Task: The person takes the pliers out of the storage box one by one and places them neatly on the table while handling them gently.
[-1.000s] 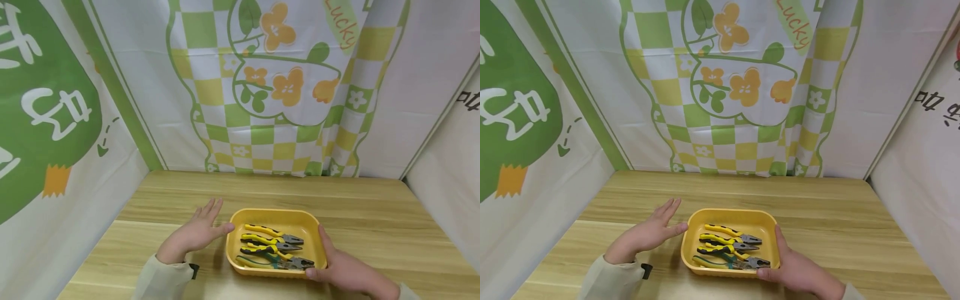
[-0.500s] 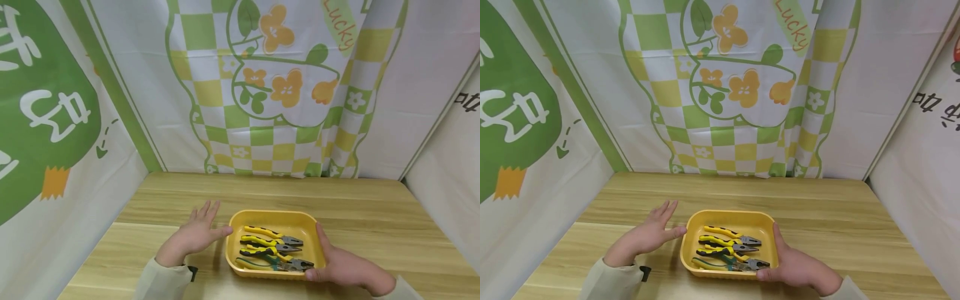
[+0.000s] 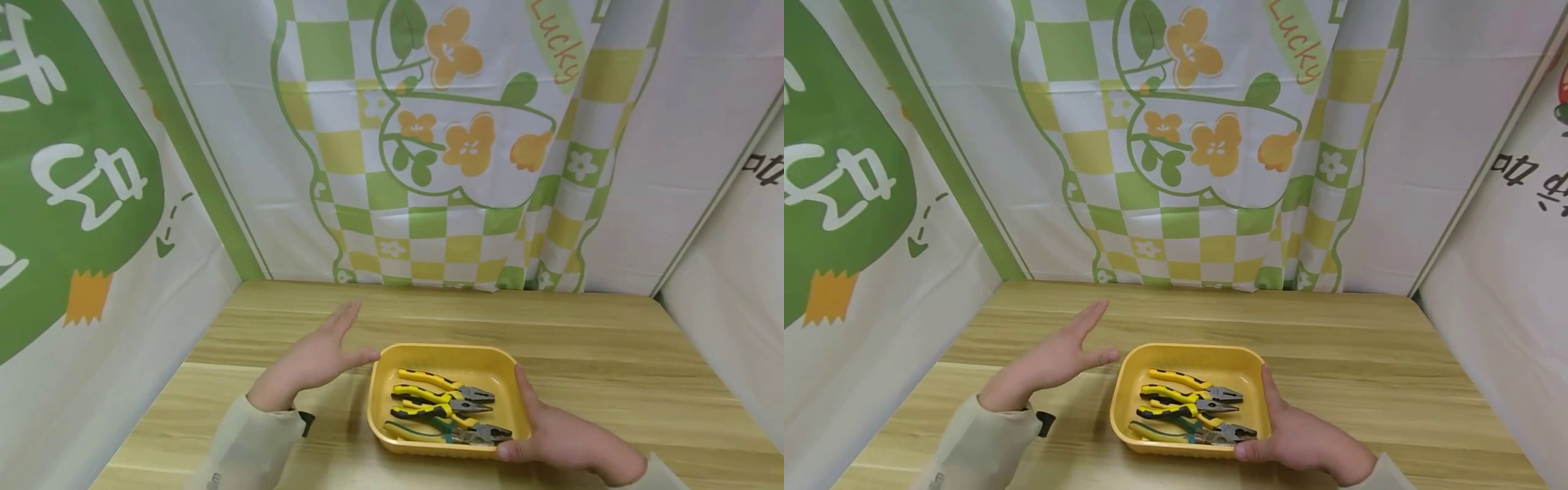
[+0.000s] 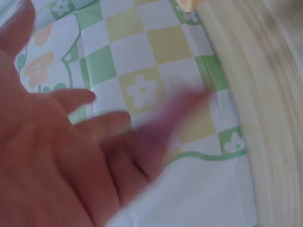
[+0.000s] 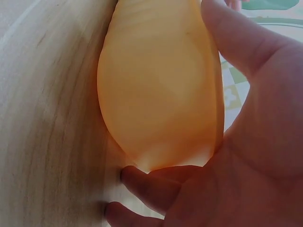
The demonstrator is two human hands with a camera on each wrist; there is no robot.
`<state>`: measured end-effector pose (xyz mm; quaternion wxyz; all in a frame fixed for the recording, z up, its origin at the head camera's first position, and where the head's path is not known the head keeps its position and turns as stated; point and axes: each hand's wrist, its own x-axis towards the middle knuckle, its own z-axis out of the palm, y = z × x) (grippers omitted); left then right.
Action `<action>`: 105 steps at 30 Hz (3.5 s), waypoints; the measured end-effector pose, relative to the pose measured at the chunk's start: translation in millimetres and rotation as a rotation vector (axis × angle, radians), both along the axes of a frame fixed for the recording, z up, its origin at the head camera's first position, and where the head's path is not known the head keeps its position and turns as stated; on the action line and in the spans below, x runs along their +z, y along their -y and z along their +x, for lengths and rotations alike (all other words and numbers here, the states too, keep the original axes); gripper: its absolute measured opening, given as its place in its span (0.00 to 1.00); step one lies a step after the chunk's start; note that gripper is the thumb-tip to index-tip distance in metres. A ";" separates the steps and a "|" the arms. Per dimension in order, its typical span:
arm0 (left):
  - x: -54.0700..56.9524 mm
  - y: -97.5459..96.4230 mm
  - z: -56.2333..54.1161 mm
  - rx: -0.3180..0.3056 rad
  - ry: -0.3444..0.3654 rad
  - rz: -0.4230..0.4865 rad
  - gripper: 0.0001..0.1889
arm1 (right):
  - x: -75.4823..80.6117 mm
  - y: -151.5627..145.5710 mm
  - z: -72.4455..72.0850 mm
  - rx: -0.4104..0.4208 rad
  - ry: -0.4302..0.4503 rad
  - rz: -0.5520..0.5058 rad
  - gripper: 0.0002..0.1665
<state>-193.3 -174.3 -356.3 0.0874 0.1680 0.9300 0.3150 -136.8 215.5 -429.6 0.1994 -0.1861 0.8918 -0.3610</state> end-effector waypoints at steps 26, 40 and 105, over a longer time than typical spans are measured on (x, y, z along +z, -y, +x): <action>-23.1 -27.9 -29.3 -0.067 0.359 0.313 0.24 | 3.8 2.6 1.4 -0.036 -0.007 0.006 0.80; -41.9 -51.4 -34.5 -0.109 0.180 0.001 0.19 | 1.0 2.0 -0.2 -0.022 -0.001 0.000 0.80; -33.5 -84.5 -27.3 -0.231 0.135 -0.324 0.06 | 1.5 1.3 1.9 -0.018 -0.044 0.029 0.80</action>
